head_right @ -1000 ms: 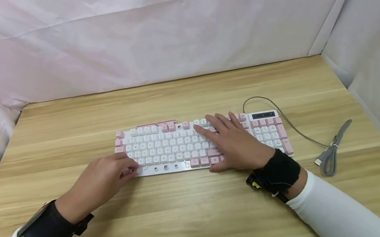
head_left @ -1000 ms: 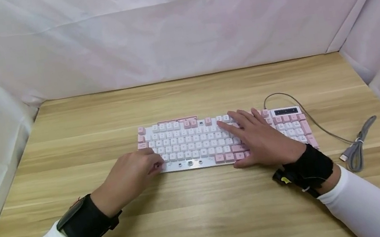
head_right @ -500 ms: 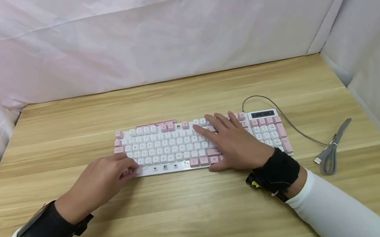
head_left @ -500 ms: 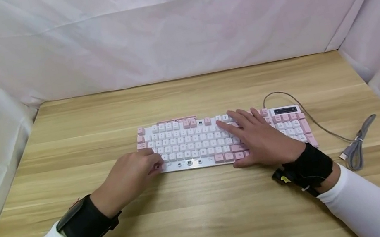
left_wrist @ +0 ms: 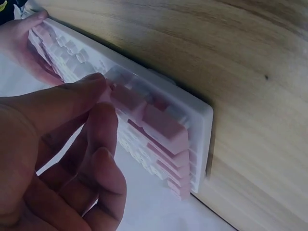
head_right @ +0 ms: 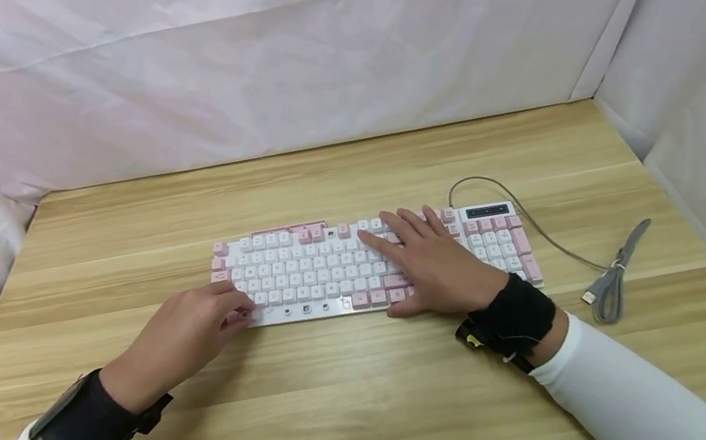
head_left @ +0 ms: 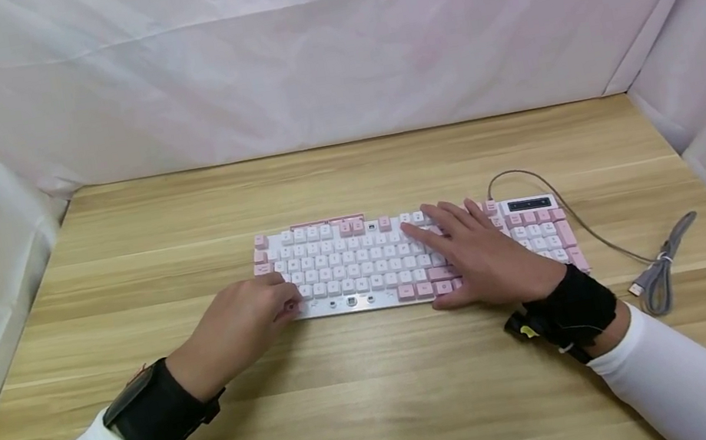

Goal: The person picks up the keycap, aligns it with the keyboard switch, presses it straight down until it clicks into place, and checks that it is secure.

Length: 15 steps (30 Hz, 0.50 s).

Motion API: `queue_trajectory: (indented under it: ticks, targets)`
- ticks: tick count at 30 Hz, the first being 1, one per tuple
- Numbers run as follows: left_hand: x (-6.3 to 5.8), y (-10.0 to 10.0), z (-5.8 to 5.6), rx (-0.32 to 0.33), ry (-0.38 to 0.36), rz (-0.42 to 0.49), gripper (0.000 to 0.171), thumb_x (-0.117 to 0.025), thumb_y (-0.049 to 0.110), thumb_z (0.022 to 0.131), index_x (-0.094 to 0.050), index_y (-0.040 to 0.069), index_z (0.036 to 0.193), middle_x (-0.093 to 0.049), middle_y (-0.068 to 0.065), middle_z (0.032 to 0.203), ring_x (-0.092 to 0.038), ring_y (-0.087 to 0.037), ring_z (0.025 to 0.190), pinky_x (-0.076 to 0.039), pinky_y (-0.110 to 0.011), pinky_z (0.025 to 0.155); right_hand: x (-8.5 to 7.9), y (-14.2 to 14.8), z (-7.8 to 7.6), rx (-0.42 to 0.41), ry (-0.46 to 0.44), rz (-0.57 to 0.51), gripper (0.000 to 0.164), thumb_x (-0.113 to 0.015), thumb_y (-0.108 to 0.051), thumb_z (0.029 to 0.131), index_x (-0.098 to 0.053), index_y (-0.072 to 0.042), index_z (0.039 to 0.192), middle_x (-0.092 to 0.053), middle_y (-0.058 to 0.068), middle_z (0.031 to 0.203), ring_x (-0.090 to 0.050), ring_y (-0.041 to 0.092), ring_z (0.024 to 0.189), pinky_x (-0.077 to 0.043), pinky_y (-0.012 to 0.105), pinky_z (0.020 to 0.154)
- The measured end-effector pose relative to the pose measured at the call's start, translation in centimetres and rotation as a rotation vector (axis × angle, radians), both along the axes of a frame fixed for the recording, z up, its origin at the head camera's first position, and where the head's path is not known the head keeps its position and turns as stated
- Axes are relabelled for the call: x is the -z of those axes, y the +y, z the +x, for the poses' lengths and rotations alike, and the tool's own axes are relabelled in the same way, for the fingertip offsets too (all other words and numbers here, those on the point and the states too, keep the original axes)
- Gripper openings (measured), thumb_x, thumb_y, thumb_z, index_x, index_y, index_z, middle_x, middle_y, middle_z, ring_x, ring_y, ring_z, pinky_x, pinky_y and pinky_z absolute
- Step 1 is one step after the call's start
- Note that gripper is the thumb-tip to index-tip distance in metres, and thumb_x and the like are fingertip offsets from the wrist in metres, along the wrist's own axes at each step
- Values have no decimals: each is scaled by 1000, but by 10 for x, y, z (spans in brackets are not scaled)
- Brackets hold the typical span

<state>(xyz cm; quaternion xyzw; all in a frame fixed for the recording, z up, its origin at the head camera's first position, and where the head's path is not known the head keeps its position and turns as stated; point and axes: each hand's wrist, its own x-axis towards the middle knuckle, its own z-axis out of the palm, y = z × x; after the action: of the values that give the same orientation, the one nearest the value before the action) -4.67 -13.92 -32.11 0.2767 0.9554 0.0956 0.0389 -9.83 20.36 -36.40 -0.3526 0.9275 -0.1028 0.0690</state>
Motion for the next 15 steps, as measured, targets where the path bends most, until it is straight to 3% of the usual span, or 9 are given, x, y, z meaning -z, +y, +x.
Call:
queue_trajectory:
  ticks: [15]
  targets:
    - [-1, 4, 3, 29, -22, -9, 15, -84, 9, 79, -77, 10, 92, -70, -1, 84, -59, -6, 71, -56, -24, 67, -2, -1, 0, -2, -7, 1, 114, -81, -63, 72, -21, -23, 161, -22, 18, 164, -20, 38, 151, -14, 68, 118]
